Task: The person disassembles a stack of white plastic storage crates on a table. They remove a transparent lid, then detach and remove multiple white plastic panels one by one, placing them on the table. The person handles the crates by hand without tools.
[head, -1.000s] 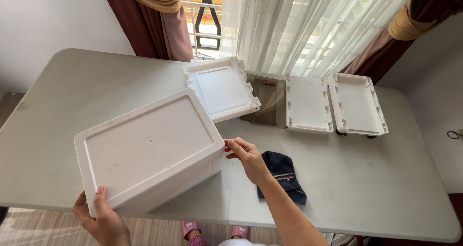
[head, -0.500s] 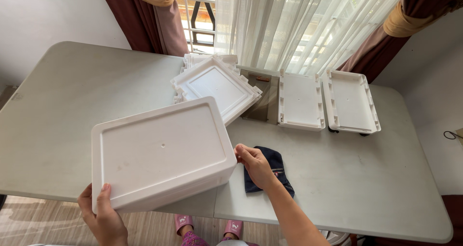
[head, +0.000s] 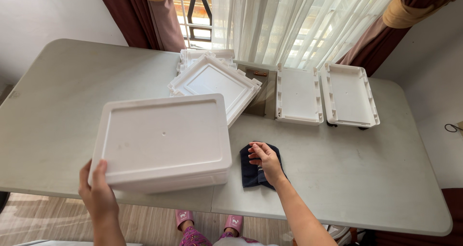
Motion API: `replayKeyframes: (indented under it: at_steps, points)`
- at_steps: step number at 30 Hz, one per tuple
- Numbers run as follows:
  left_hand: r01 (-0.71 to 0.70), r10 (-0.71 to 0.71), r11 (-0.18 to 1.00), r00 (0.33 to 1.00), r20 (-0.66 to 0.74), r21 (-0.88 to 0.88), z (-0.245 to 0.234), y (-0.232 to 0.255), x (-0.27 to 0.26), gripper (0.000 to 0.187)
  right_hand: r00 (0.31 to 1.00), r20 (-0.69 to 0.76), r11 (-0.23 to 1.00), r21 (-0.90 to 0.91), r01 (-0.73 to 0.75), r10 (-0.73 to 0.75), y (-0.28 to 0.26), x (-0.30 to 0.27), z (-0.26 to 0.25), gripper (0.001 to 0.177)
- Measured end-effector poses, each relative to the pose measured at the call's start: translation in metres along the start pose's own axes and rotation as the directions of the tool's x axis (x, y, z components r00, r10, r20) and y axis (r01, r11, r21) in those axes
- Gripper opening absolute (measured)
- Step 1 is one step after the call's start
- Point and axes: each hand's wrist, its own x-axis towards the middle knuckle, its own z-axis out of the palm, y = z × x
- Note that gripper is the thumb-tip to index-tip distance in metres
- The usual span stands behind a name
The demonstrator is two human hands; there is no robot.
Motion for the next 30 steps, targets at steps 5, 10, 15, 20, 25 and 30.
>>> replayKeyframes:
  at_steps: [5, 10, 15, 20, 25, 30]
  points:
    - [-0.027, 0.025, 0.999, 0.999, 0.043, 0.045, 0.008, 0.008, 0.048, 0.053, 0.998, 0.065, 0.998, -0.06, -0.007, 0.011, -0.004, 0.002, 0.011, 0.039]
    - [-0.019, 0.013, 0.989, 0.999, 0.044, 0.145, 0.018, 0.014, 0.098, 0.051, 0.985, 0.143, 0.985, -0.127, 0.115, -0.096, -0.033, 0.012, 0.043, 0.041]
    - [-0.072, 0.06, 0.966, 0.997, 0.057, 0.249, 0.024, 0.021, 0.14, 0.054, 0.932, 0.201, 0.918, -0.204, 0.341, -0.301, -0.068, 0.023, 0.074, 0.06]
    - [-0.095, 0.069, 0.922, 0.994, 0.083, 0.374, 0.028, 0.028, 0.176, 0.057, 0.841, 0.315, 0.819, -0.245, 0.52, -0.44, -0.094, 0.026, 0.106, 0.08]
    - [-0.106, 0.072, 0.871, 0.993, 0.089, 0.48, 0.031, 0.033, 0.209, 0.061, 0.8, 0.397, 0.717, -0.374, 0.588, -0.449, -0.111, 0.019, 0.135, 0.065]
    - [-0.133, 0.107, 0.814, 0.991, 0.079, 0.566, 0.029, 0.032, 0.249, 0.06, 0.798, 0.427, 0.749, -0.329, 0.575, -0.425, -0.116, 0.014, 0.157, 0.063]
